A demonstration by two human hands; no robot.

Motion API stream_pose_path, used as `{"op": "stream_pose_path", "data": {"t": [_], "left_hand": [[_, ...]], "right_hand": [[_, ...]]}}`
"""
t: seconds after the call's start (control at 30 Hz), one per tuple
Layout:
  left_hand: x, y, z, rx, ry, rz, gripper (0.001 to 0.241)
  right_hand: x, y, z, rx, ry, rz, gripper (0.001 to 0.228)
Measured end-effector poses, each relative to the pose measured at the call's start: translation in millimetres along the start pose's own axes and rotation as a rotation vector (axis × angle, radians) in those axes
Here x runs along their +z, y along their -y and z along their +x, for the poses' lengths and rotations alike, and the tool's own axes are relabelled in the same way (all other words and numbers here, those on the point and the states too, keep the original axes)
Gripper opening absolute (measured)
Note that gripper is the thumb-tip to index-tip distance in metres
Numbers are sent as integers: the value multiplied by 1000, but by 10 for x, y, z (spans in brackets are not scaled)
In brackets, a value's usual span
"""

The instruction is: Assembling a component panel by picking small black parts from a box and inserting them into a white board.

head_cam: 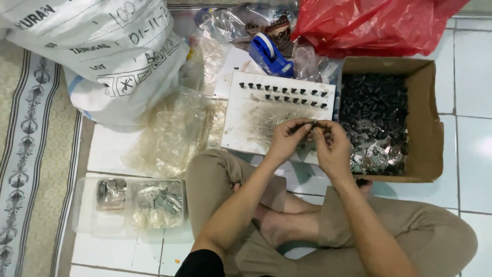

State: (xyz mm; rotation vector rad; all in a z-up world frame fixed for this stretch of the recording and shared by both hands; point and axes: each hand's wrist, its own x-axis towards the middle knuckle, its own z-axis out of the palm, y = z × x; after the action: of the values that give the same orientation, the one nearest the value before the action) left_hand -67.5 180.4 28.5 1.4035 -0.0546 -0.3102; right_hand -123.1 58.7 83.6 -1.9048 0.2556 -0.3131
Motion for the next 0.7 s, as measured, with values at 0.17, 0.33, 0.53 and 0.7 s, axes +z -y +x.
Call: {"op": "stream_pose_path", "data": {"t": [0.17,0.33,0.53,0.7], "left_hand": [[21,-91,-18,-24,10,12,20],[-113,-504,-88,14,-41,27,25],[-683,-944,-49,79,-246,334,38],[-939,-869,102,-147,-218,398,56]], "right_hand": [[-4,-49,64,-75,-13,-53,14],[30,112,275,-113,43,-156,12],[556,463,795,-332,215,-425,15],[1055,355,1123,-577,284,-807,10]]}}
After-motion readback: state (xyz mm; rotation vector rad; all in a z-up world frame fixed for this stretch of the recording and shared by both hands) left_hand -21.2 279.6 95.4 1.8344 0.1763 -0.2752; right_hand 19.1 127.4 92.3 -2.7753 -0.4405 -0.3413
